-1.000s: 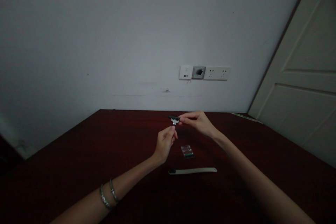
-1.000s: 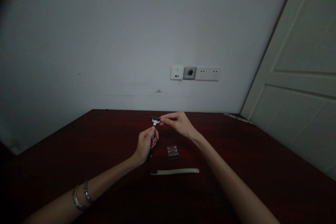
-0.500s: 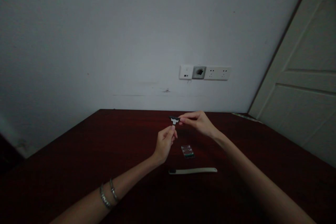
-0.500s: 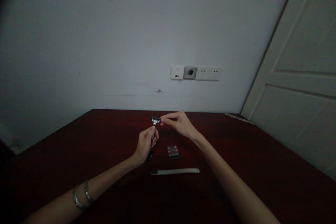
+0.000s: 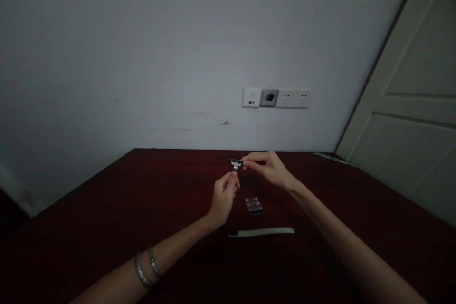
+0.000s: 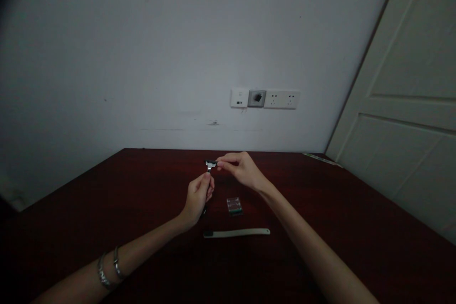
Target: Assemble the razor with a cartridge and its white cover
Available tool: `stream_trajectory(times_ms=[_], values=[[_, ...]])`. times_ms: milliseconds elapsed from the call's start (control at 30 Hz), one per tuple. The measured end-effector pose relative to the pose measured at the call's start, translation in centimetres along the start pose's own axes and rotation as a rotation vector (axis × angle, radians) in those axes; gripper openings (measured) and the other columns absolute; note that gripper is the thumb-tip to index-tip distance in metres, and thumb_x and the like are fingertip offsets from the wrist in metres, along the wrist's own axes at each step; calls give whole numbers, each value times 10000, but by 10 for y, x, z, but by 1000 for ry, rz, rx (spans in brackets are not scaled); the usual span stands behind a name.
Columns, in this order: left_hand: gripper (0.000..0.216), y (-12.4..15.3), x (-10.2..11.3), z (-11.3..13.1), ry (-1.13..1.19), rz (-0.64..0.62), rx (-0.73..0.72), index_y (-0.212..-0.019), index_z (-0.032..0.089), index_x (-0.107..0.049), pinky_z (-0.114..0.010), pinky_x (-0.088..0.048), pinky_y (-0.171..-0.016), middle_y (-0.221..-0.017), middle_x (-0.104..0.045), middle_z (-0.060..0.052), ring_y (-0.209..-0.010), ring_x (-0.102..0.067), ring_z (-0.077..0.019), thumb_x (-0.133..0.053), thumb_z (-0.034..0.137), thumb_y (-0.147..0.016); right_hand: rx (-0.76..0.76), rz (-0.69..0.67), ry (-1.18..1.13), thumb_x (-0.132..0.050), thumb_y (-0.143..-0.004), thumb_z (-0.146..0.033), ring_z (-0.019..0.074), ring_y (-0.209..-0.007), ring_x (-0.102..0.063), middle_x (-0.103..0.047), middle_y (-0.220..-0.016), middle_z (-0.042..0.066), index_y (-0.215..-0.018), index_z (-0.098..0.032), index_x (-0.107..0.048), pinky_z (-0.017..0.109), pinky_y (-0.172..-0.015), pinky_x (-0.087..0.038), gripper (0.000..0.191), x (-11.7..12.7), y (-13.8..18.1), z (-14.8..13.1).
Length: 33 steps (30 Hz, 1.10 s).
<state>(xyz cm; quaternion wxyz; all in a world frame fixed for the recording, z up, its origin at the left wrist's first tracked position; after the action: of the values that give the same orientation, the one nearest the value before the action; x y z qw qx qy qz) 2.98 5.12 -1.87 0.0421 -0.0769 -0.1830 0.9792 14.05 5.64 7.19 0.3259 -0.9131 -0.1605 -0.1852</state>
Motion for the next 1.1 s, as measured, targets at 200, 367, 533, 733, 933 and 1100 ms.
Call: stream_trajectory(times_ms=[200,367,533,733,933,1100], values=[[429,1,2,-2,-74,21,-39,-607,159,-420,-194,-234,-428,-520,-341,51,-439,-293,-55,-399,522,-835,52,-32,42,-571,-789,-273,152,-713,-600,-675,-773,46,-757,-149,-693,275,-672,-459,176,-1,1,-3],[417,1,3,-2,-118,37,-73,-616,164,-410,-198,-245,-443,-538,-346,45,-460,-302,-64,-372,506,-851,75,-42,52,-566,-796,-270,155,-722,-595,-665,-776,52,-762,-145,-688,277,-672,-457,177,-2,2,-6],[400,2,3,-4,-126,40,-76,-640,168,-409,-198,-249,-453,-552,-344,44,-476,-302,-69,-356,496,-862,98,-49,77,-555,-804,-252,149,-700,-587,-655,-769,55,-785,-138,-686,270,-642,-452,175,-4,3,-9],[406,1,3,-4,-113,30,-66,-651,171,-409,-196,-241,-448,-559,-335,44,-475,-289,-71,-350,516,-855,100,-50,92,-548,-808,-263,153,-715,-595,-662,-775,54,-786,-149,-691,274,-663,-458,184,-5,3,-12],[406,-3,1,-6,-88,-32,8,-666,170,-429,-189,-239,-441,-553,-326,49,-468,-285,-69,-368,532,-839,9,-28,89,-570,-787,-298,163,-752,-609,-680,-803,55,-810,-154,-699,293,-714,-467,195,0,0,0],[366,-3,-7,-3,-6,-128,37,-762,166,-471,-175,-257,-435,-610,-342,43,-485,-299,-65,-357,501,-853,-62,-42,18,-574,-779,-328,175,-839,-613,-690,-908,70,-911,-153,-695,322,-793,-455,251,3,-2,15]])
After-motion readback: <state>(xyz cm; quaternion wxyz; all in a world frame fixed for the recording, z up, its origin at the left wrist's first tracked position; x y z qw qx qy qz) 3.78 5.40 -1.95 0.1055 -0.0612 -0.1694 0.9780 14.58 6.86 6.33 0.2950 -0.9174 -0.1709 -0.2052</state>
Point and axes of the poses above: each hand's wrist, its own y-axis away from the middle knuckle, its own x-axis out of the back of the hand, z = x × y, the point moved 8 cm from there along -y, towards the middle knuckle
